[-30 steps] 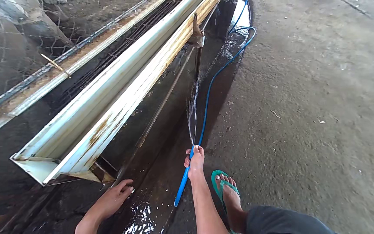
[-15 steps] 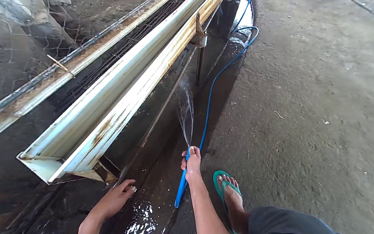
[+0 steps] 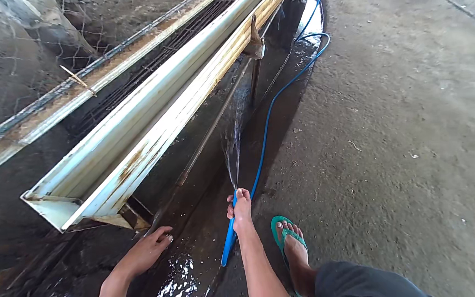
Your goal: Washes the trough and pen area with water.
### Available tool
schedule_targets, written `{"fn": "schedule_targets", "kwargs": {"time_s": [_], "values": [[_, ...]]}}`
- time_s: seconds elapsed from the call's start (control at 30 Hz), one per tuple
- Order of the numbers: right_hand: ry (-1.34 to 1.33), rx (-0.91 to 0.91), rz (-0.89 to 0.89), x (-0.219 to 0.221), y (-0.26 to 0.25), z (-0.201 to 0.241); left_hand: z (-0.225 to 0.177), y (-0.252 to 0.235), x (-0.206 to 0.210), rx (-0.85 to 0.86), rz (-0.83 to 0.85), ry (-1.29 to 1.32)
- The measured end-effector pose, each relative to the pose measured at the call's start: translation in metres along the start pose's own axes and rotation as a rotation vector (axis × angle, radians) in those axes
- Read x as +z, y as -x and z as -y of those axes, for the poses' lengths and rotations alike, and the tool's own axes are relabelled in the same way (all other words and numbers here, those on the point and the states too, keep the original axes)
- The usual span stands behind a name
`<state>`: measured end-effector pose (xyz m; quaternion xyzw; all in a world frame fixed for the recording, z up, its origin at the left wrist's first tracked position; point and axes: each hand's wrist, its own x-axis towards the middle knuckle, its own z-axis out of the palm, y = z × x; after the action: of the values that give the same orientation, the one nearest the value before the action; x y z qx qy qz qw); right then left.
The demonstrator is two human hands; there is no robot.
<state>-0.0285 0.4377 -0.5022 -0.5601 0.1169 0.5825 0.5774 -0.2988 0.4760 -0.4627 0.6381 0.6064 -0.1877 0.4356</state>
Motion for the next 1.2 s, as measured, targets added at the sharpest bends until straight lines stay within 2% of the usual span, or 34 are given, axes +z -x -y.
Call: {"fn": "schedule_targets", "kwargs": {"time_s": [0.1,0.23,0.8,1.2], "values": [[0.012,0.000,0.032,0.001,0.002,-0.001,-0.001,-0.001,0.000,0.002,0.005,-0.004],[0.007,-0.091,0.047,0.002,0.006,0.009,0.001,-0.001,0.000,0.008,0.000,-0.005],[-0.084,-0.206,0.021,-0.005,0.010,0.027,-0.003,-0.007,0.001,0.016,0.002,-0.030],[-0.121,-0.204,-0.032,-0.018,0.007,0.041,-0.009,-0.011,0.002,0.013,0.021,-0.022]]}}
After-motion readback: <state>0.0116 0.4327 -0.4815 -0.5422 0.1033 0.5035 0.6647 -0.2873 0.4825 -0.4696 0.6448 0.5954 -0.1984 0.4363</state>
